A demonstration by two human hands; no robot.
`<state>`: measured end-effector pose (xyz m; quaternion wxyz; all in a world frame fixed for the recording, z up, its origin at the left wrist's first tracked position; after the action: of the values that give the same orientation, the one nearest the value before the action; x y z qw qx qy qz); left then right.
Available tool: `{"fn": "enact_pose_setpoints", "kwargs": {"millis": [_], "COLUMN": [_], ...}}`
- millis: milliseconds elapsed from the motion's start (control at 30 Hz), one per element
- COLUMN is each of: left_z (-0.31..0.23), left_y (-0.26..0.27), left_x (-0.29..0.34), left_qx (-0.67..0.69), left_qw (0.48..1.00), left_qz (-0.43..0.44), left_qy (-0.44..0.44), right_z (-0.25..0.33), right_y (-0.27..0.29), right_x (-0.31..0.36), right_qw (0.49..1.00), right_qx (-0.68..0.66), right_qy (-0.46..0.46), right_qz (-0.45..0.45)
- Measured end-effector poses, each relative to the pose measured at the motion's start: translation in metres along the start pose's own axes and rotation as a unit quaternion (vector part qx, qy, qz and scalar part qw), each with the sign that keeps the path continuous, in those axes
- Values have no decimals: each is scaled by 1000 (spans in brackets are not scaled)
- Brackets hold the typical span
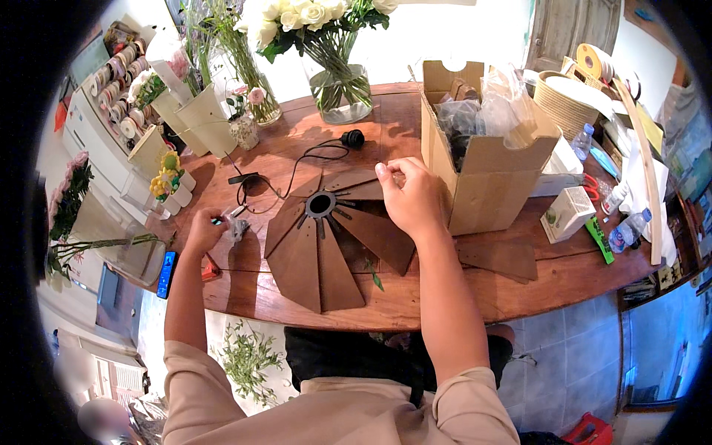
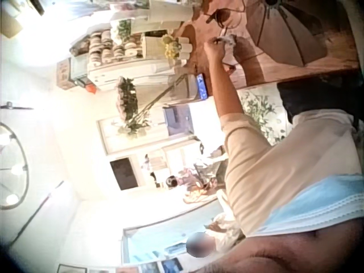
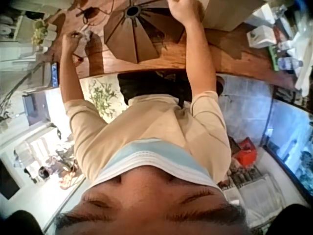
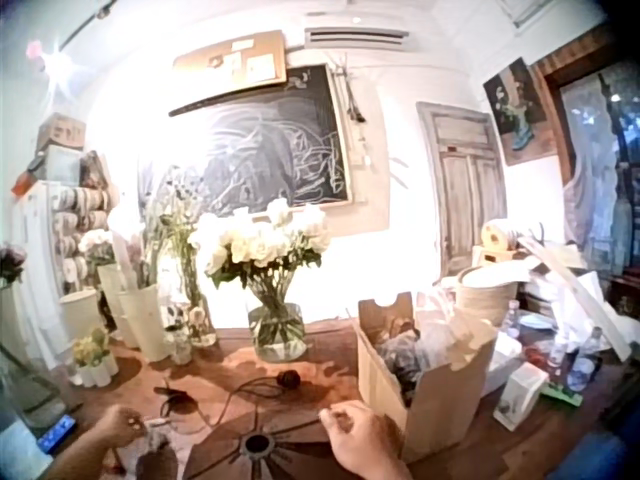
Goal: The person assembles a cardboard structure by inserting small metal pins into pre-drilled holes on brown cardboard pieces. They use a screwdriver to push the pins through the layers, securing the components together. The person works methodically, handling the cardboard pieces and tools on a wooden table.
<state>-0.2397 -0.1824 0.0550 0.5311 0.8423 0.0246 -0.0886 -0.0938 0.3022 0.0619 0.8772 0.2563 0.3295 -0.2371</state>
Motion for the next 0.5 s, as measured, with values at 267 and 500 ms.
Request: {"fn": "enact_pose_setpoints", "kwargs": {"millis": [267,500], "left_z": [-43,-107], "left_y": [-4,-72], "left_x": [62,105], "left_qx": [309,418], "left_qw": [943,901], "left_qz": [-111,-79], "left_qy": [52,-85], "right_z": [29,8], "right_y": [-8,-32], "right_x": [2,-5], "right_qw": [992,979], "right_qx": [25,-29], "right_qy": [98,-8], "right_qz": [69,202]}}
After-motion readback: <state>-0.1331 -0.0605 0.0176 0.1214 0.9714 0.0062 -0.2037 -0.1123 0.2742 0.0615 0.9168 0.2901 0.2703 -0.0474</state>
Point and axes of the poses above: each hand's wrist, its own x-axis away from the middle knuckle, its own y-axis out of the back of the hand, z = x × y, the point moved 3 cm from there along -x, towards the middle knuckle, and after that the axes turned 14 degrees about y, right-handed, at the moved point
